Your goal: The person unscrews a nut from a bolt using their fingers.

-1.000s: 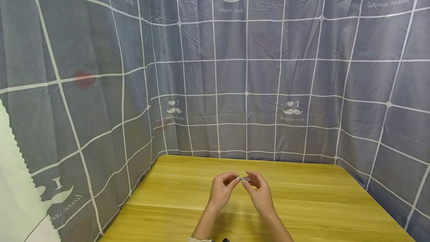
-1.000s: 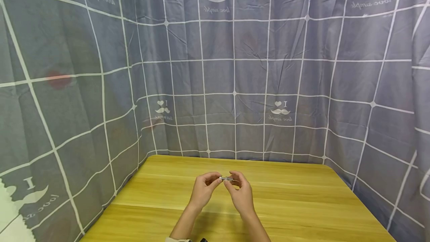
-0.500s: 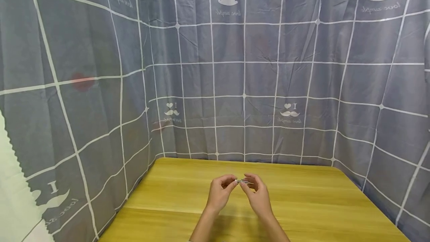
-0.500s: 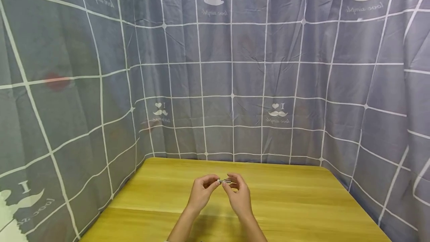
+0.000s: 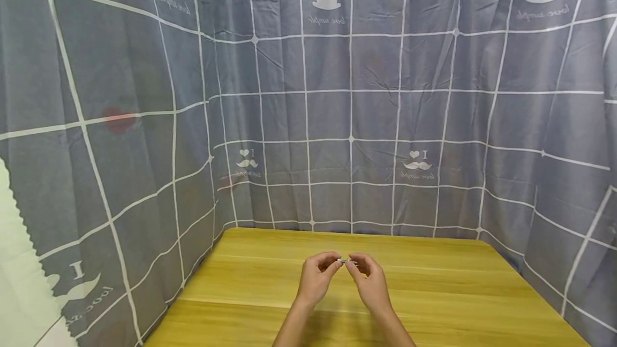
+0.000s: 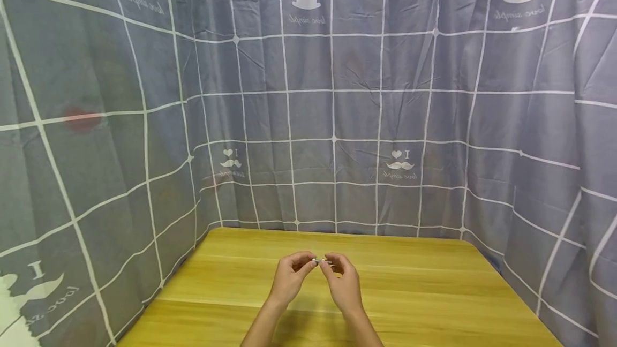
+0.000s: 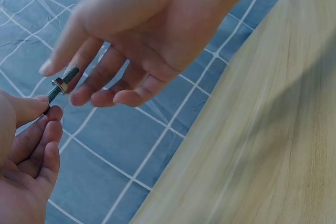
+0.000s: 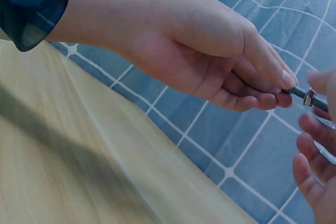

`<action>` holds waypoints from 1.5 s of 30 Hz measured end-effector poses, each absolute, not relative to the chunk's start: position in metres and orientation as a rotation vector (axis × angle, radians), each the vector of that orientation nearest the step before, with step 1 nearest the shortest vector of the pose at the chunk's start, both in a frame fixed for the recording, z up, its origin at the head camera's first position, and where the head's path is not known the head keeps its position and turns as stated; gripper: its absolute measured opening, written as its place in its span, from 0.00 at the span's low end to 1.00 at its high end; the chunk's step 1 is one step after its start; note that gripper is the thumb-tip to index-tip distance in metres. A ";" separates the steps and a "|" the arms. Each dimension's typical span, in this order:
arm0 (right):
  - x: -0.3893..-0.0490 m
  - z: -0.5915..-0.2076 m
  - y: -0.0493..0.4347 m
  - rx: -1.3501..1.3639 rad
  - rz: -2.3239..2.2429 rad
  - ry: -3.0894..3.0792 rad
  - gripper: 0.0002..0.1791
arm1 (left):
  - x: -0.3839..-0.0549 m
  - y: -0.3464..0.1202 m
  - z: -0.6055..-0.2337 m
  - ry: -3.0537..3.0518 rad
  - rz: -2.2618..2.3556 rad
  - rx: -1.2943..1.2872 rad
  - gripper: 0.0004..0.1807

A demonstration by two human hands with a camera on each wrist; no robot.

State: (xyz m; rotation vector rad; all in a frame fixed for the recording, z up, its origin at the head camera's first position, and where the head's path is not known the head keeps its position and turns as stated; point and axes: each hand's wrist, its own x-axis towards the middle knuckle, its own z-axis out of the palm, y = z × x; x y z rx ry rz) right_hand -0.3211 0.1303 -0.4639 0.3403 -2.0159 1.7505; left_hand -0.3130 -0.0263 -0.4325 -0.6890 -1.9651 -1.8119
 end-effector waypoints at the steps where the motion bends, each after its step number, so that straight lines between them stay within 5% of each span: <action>1: -0.321 -0.464 0.131 0.332 1.741 -2.022 0.12 | -0.313 -0.026 -0.432 -1.967 -1.809 -0.690 0.04; 16: -0.326 -0.465 0.130 0.370 1.727 -2.004 0.09 | -0.314 -0.028 -0.432 -1.963 -1.806 -0.684 0.04; 22: -0.325 -0.464 0.130 0.373 1.779 -2.004 0.17 | -0.327 -0.026 -0.442 -1.989 -1.797 -0.650 0.04; 28: -0.324 -0.464 0.131 0.328 1.741 -2.009 0.09 | -0.325 -0.024 -0.442 -2.008 -1.778 -0.629 0.04; 39: -0.322 -0.467 0.132 0.324 1.728 -2.009 0.09 | -0.313 -0.025 -0.432 -1.980 -1.805 -0.671 0.04; 45: -0.320 -0.464 0.131 0.352 1.797 -2.006 0.19 | -0.313 -0.026 -0.431 -1.985 -1.810 -0.655 0.04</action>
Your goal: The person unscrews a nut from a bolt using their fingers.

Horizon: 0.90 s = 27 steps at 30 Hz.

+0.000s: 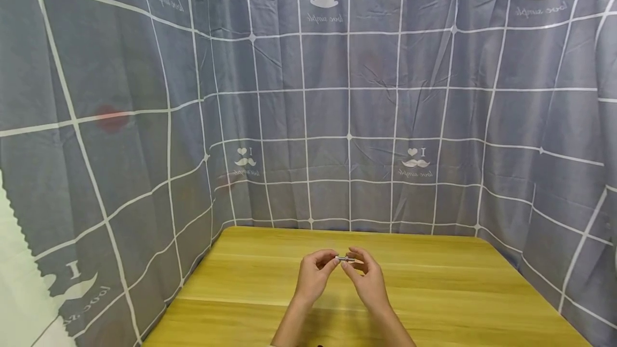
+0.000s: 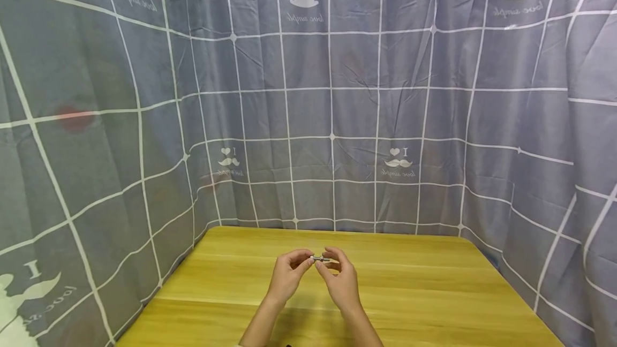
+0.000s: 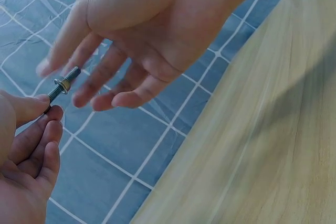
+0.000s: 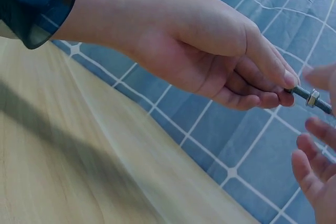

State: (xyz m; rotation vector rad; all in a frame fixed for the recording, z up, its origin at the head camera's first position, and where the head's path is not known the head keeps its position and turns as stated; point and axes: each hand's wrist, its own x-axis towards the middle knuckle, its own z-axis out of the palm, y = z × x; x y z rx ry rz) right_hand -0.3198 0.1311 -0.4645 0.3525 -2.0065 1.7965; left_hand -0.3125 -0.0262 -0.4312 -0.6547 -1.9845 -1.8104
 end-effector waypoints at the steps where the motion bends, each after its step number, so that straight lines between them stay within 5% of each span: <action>1: -0.320 -0.464 0.131 0.337 1.801 -2.010 0.20 | -0.313 -0.027 -0.431 -1.985 -1.811 -0.654 0.05; 8: -0.322 -0.467 0.131 0.317 1.748 -2.003 0.09 | -0.312 -0.027 -0.430 -1.994 -1.809 -0.649 0.05; 15: -0.322 -0.469 0.131 0.359 1.746 -1.991 0.16 | -0.312 -0.027 -0.431 -1.996 -1.811 -0.640 0.05; 21: -0.323 -0.467 0.131 0.340 1.739 -1.989 0.09 | -0.313 -0.026 -0.431 -1.985 -1.815 -0.653 0.05; 27: -0.323 -0.466 0.131 0.320 1.771 -2.010 0.17 | -0.315 -0.026 -0.434 -1.969 -1.812 -0.659 0.04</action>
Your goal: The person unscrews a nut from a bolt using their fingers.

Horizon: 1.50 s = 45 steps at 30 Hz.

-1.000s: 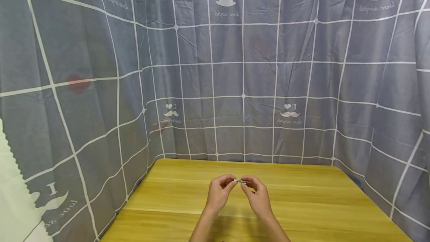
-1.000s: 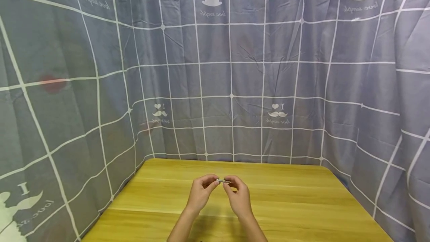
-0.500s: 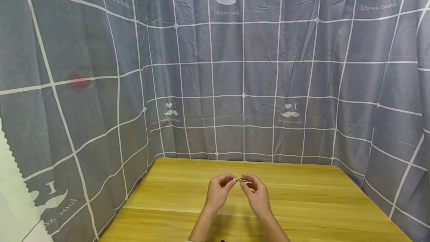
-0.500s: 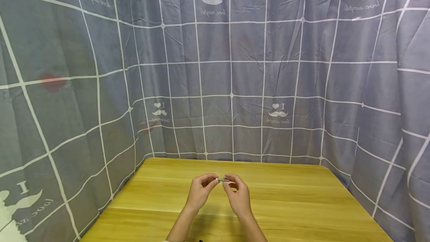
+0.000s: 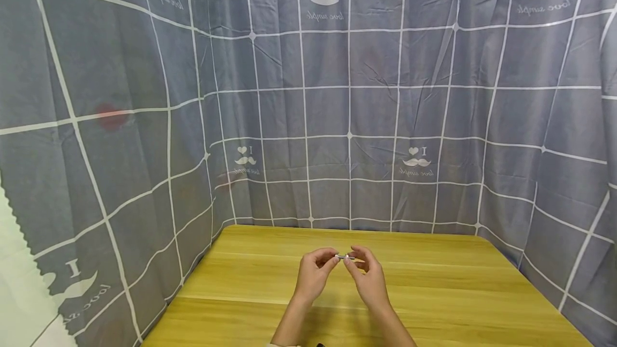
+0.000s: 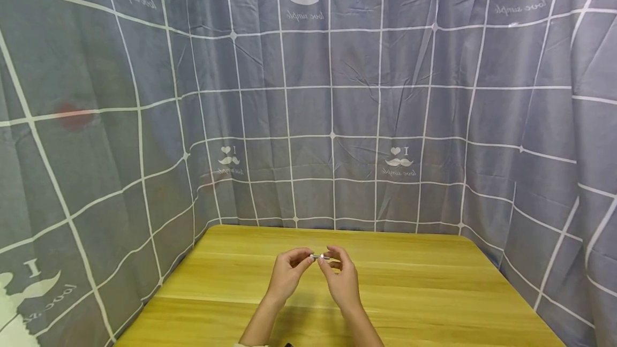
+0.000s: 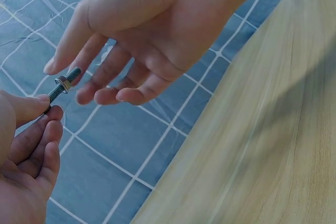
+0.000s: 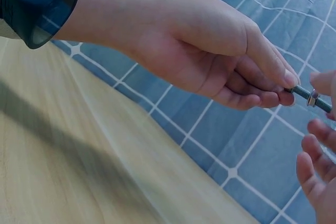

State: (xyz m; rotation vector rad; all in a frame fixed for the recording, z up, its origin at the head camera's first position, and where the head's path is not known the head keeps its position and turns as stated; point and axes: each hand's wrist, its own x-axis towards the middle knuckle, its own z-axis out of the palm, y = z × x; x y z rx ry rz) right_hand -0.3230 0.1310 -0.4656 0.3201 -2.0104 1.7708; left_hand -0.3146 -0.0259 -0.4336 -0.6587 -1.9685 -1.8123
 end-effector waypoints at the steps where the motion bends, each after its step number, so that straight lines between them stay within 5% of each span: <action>1: -0.323 -0.465 0.131 0.312 1.768 -2.017 0.17 | -0.315 -0.026 -0.434 -1.968 -1.813 -0.660 0.04; 6: -0.322 -0.465 0.131 0.333 1.764 -2.011 0.10 | -0.314 -0.027 -0.432 -1.971 -1.817 -0.659 0.04; 12: -0.321 -0.466 0.129 0.352 1.784 -2.002 0.17 | -0.312 -0.029 -0.430 -1.986 -1.818 -0.647 0.04; 19: -0.314 -0.457 0.128 0.325 1.751 -1.992 0.07 | -0.312 -0.028 -0.430 -1.985 -1.816 -0.649 0.05; 25: -0.320 -0.465 0.130 0.355 1.786 -1.966 0.16 | -0.311 -0.028 -0.429 -1.992 -1.820 -0.656 0.05; 31: -0.320 -0.465 0.130 0.324 1.752 -1.964 0.08 | -0.312 -0.028 -0.431 -1.983 -1.808 -0.675 0.04; 37: -0.321 -0.466 0.130 0.353 1.773 -1.962 0.15 | -0.315 -0.027 -0.433 -1.974 -1.796 -0.673 0.04; 45: -0.321 -0.466 0.129 0.361 1.759 -1.959 0.09 | -0.316 -0.028 -0.432 -1.960 -1.790 -0.678 0.04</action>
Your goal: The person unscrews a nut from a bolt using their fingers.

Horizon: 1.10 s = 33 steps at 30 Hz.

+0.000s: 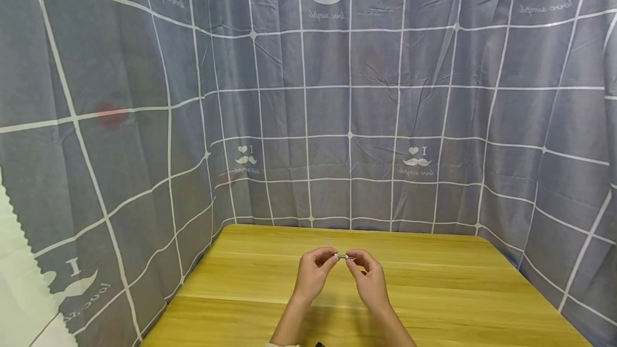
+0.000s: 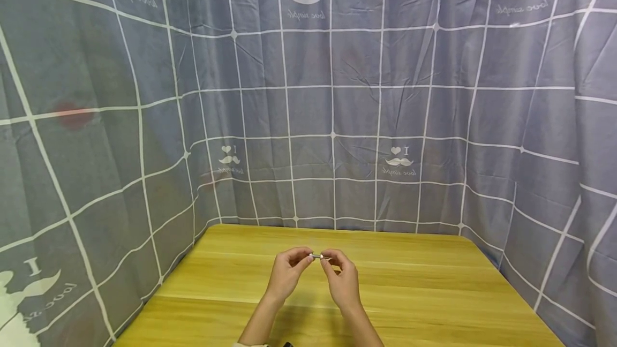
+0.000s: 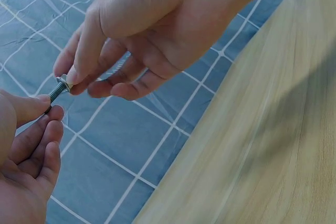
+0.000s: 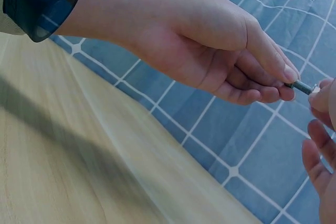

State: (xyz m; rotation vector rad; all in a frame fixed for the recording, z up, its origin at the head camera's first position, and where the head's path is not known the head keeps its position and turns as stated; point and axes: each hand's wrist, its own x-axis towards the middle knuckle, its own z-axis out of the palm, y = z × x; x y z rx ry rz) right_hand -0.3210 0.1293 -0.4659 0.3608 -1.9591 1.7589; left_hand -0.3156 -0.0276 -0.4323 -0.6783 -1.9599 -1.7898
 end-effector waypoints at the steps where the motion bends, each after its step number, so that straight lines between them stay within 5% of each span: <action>1: -0.321 -0.466 0.129 0.363 1.766 -1.954 0.11 | -0.315 -0.028 -0.432 -1.961 -1.794 -0.678 0.04; 11: -0.314 -0.457 0.127 0.271 1.727 -1.983 0.06 | -0.313 -0.029 -0.430 -1.979 -1.825 -0.681 0.05; 18: -0.318 -0.463 0.129 0.281 1.762 -1.976 0.14 | -0.312 -0.028 -0.429 -1.992 -1.817 -0.673 0.05; 24: -0.323 -0.468 0.130 0.322 1.751 -1.970 0.08 | -0.312 -0.030 -0.428 -1.995 -1.822 -0.663 0.05; 33: -0.318 -0.464 0.127 0.318 1.739 -1.994 0.14 | -0.313 -0.030 -0.429 -1.985 -1.802 -0.682 0.05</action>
